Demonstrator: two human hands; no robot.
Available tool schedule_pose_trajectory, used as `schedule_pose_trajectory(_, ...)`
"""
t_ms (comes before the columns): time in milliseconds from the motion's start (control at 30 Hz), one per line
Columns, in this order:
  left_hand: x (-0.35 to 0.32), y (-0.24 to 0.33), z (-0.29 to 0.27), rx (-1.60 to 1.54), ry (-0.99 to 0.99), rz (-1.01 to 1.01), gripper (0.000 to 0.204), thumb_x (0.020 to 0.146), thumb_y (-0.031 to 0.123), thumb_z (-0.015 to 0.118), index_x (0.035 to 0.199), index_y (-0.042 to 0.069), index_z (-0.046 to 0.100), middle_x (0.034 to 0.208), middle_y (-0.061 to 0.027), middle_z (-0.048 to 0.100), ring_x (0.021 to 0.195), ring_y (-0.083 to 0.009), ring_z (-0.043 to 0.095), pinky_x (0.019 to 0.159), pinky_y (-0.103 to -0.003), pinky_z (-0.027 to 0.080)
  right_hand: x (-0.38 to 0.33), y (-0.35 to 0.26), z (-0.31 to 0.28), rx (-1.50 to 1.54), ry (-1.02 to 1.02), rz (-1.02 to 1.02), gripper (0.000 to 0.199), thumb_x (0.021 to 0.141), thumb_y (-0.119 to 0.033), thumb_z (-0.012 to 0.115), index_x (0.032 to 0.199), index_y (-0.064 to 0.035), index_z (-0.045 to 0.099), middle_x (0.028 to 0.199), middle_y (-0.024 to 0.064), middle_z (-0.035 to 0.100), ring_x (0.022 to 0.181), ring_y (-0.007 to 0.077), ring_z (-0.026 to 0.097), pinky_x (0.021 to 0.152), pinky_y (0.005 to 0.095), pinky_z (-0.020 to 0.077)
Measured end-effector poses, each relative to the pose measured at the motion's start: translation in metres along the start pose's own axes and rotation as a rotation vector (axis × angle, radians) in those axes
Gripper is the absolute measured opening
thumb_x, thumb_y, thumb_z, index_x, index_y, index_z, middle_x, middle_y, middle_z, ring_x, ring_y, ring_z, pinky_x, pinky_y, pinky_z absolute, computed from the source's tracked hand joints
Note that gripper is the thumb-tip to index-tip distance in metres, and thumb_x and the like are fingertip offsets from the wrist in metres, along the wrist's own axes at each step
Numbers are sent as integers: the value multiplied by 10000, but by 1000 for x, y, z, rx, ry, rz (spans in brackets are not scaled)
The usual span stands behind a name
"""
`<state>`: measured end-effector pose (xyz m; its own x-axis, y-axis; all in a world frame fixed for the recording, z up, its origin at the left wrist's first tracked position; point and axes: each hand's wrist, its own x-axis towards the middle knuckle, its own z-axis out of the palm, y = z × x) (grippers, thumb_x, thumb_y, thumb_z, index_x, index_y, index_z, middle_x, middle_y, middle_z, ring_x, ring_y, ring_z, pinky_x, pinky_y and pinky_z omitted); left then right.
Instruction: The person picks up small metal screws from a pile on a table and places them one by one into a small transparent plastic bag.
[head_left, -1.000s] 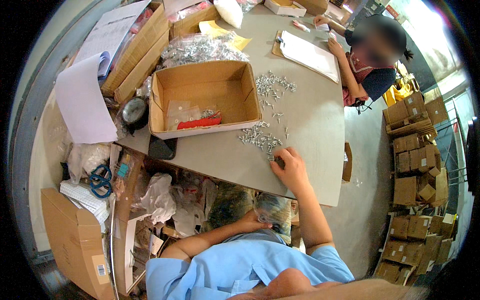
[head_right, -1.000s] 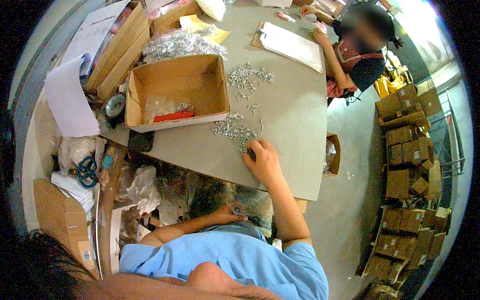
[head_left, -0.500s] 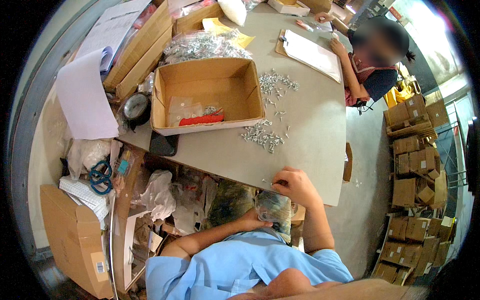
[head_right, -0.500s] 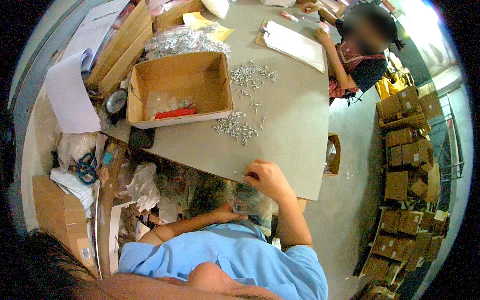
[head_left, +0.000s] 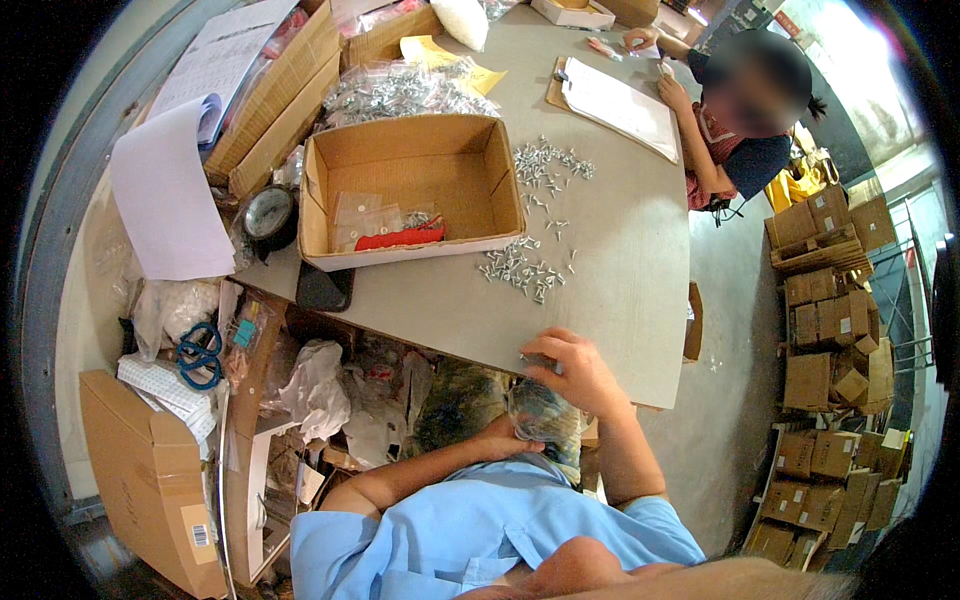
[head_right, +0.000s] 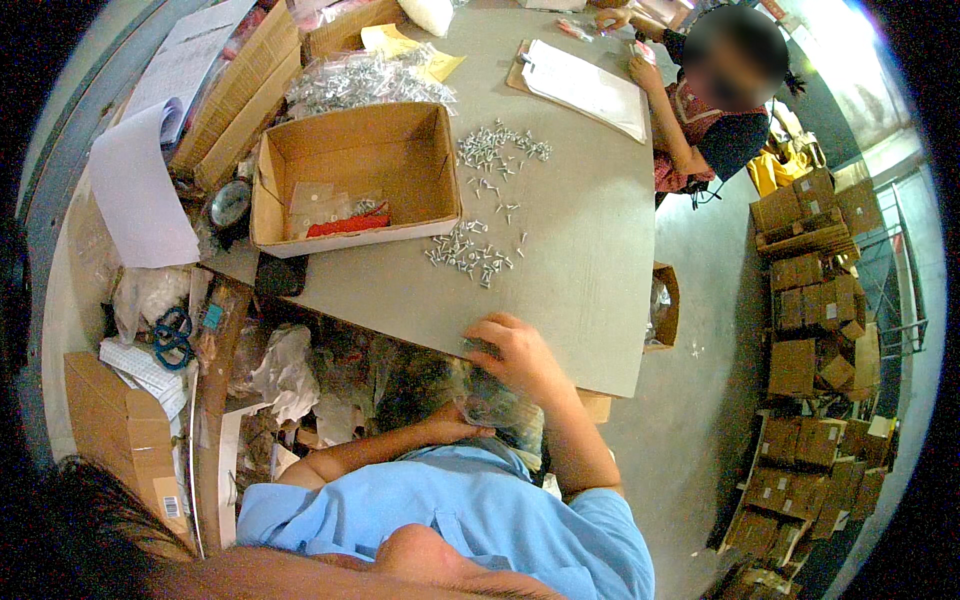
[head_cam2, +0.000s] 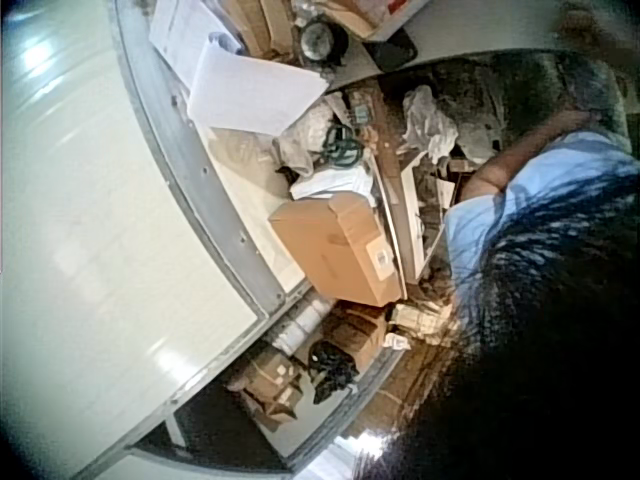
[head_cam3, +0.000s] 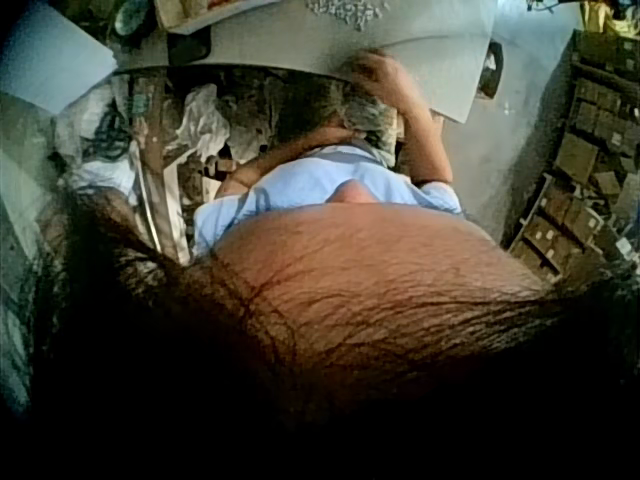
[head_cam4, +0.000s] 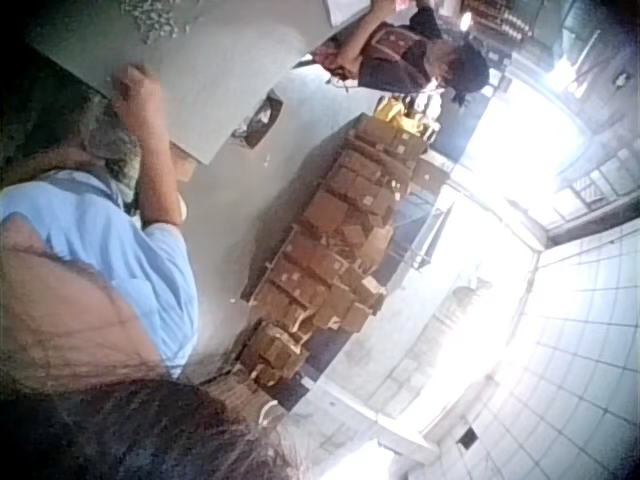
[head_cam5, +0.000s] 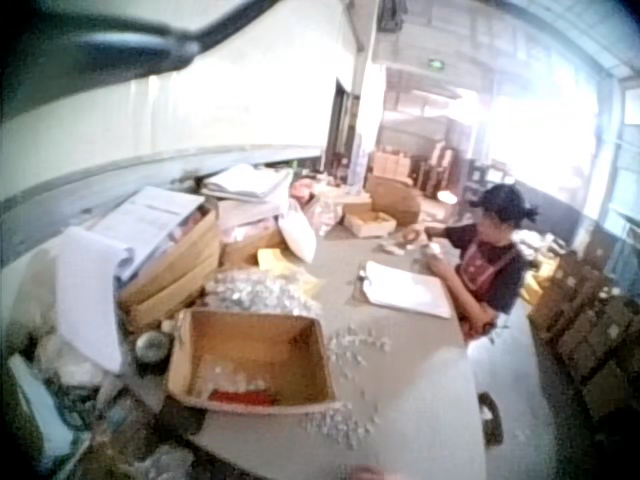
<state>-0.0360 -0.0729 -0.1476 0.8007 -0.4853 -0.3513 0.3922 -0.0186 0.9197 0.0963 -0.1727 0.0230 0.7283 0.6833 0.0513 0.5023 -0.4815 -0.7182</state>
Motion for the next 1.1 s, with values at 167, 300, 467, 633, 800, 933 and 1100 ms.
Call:
schedule_pose_trajectory(167,-5,11,0,19,33,71,614,724,489,745,1130,55,591,1114,-119,624,1063,-265,558,942,-379,422,-2,9,8,-119,-156,-68,120,753,-70,654,869,-39,652,874,129,621,763,325,606,688,382,501)
schedule_pose_trajectory(300,-2,-1,-1,66,25,34,643,711,506,751,1135,50,588,1119,-136,618,1061,-274,557,928,-380,430,-1,9,-5,-125,-213,-22,102,757,-60,642,854,-30,645,839,136,625,742,324,611,673,376,500)
schedule_pose_trajectory(467,-3,8,-2,111,41,7,620,702,462,773,1112,33,593,1088,-145,625,1039,-263,567,901,-373,442,6,23,-4,-136,51,111,181,768,-82,654,937,-21,629,799,132,623,717,288,618,649,354,494)
schedule_pose_trajectory(633,-8,21,-1,16,45,35,512,717,374,785,1042,12,623,1001,-132,657,964,-229,597,870,-349,452,29,36,11,-139,262,223,292,772,-126,679,1038,-35,601,796,128,622,702,275,613,644,350,490)
schedule_pose_trajectory(800,-9,19,-5,7,-3,-38,664,700,485,768,1135,17,586,1131,-161,605,1044,-274,565,906,-373,442,46,39,17,-292,344,173,268,770,-137,682,1009,-45,605,808,122,619,704,276,617,660,359,492)
schedule_pose_trajectory(933,-5,8,-5,81,0,-21,706,695,536,755,1158,31,582,1179,-165,584,1051,-294,557,901,-388,444,43,48,22,-278,321,169,229,768,-140,676,963,-46,600,837,138,607,752,308,615,678,388,491)
schedule_pose_trajectory(1100,-4,7,-2,53,53,33,571,696,459,784,989,3,605,935,-138,631,905,-231,586,795,-361,459,39,36,18,-233,329,136,189,770,-133,658,928,-59,585,888,154,591,805,360,597,695,439,483)
